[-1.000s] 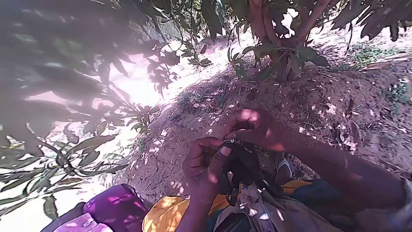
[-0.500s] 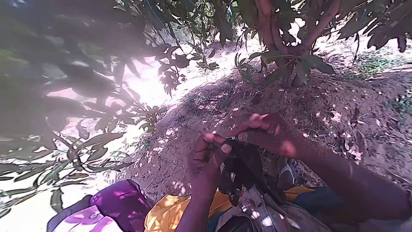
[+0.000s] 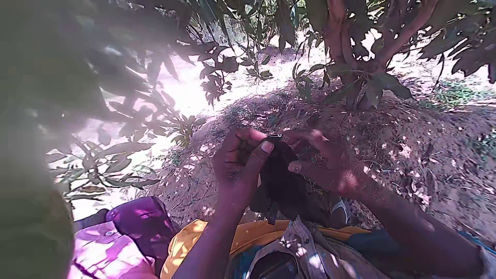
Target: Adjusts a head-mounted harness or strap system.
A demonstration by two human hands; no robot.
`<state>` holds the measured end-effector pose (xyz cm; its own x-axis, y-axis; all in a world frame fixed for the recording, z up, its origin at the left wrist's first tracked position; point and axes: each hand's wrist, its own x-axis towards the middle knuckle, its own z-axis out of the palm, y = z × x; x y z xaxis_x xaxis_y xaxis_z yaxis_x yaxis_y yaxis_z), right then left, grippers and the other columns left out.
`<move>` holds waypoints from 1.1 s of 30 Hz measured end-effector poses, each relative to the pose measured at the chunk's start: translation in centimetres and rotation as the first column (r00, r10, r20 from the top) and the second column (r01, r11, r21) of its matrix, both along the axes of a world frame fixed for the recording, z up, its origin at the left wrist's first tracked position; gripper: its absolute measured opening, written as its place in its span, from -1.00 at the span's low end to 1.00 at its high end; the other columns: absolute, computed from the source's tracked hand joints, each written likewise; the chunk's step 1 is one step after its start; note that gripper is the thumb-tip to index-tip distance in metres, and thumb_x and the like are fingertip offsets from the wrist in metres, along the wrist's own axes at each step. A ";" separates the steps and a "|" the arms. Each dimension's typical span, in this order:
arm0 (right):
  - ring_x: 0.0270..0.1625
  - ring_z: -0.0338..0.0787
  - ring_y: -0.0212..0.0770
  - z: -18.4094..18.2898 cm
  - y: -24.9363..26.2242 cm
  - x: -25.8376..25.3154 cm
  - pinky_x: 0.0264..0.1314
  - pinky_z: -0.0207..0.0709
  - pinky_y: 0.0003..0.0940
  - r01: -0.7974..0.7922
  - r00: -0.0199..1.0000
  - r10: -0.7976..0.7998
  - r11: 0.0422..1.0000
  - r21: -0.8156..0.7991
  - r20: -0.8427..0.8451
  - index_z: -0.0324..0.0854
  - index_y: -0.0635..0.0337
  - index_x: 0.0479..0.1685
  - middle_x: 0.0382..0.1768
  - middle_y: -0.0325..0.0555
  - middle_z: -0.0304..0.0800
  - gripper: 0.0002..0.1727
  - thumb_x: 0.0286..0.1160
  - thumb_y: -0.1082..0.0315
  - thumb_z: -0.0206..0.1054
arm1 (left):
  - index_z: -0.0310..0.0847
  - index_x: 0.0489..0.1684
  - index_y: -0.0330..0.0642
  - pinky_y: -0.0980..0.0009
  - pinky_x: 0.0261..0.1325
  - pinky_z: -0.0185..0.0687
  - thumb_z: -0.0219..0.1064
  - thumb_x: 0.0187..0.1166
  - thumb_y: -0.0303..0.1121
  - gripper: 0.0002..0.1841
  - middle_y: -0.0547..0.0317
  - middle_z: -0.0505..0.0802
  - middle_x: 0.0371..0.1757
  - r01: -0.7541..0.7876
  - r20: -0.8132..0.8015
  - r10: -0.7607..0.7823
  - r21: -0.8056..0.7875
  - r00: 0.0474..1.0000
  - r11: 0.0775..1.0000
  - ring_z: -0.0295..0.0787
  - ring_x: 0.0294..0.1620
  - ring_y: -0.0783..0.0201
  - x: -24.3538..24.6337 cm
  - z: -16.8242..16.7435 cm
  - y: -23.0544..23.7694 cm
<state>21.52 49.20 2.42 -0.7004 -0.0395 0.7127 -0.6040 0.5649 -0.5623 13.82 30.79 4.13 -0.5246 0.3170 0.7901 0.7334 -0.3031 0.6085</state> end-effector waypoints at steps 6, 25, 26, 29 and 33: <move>-0.13 0.87 -0.18 0.7 -1.8 -0.3 -0.12 0.75 -0.20 0.148 0.987 -0.155 0.977 0.151 0.032 0.65 0.22 0.42 -0.04 0.01 0.87 -0.54 0.55 0.28 0.29 | 0.55 -0.10 0.00 0.69 -0.14 0.69 0.26 0.54 -0.58 -0.80 0.64 0.77 -0.28 -0.112 -0.022 0.111 -0.032 0.994 0.993 0.71 -0.29 0.68 0.1 1.7 -0.1; -0.43 0.65 -0.36 9.5 -3.3 -2.7 -0.33 0.49 -0.43 0.071 0.989 -0.047 0.982 0.175 -0.137 0.80 0.30 0.13 -0.37 -0.07 0.82 -0.73 0.58 0.49 0.26 | 0.46 0.06 -0.11 0.63 0.02 0.71 0.27 0.65 -0.45 -0.85 0.53 0.71 -0.14 -0.316 -0.057 0.313 -0.045 0.948 0.948 0.72 -0.11 0.67 -1.6 3.2 -3.5; -0.41 0.68 -0.36 10.2 -3.6 -3.0 -0.31 0.53 -0.43 0.074 0.984 -0.043 0.981 0.180 -0.172 0.81 0.30 0.11 -0.35 -0.06 0.85 -0.72 0.56 0.49 0.25 | 0.45 0.09 -0.13 0.66 -0.04 0.68 0.29 0.65 -0.41 -0.82 0.49 0.70 -0.13 -0.359 -0.079 0.353 -0.084 0.932 0.929 0.71 -0.14 0.68 -1.6 3.5 -3.8; -0.21 0.81 -0.22 12.7 -4.8 -3.3 -0.10 0.61 -0.26 0.096 0.986 -0.063 0.971 0.218 -0.156 0.81 0.27 0.10 -0.23 0.00 0.89 -0.73 0.61 0.47 0.22 | 0.48 0.18 -0.16 0.64 -0.37 0.45 0.31 0.68 -0.26 -0.74 0.28 0.66 -0.20 -0.562 -0.167 0.537 -0.268 0.827 0.782 0.53 -0.42 0.60 -1.6 4.9 -4.9; 0.02 0.83 -0.10 15.1 -6.5 -4.0 0.07 0.58 -0.12 0.153 0.983 -0.119 0.951 0.267 -0.139 0.81 0.17 0.16 -0.07 0.01 0.89 -0.69 0.62 0.44 0.19 | 0.60 0.08 -0.14 0.29 -0.29 0.45 0.27 0.69 -0.09 -0.70 0.24 0.71 -0.31 -0.651 -0.138 0.673 -0.449 0.727 0.612 0.52 -0.45 0.40 -2.3 6.7 -7.2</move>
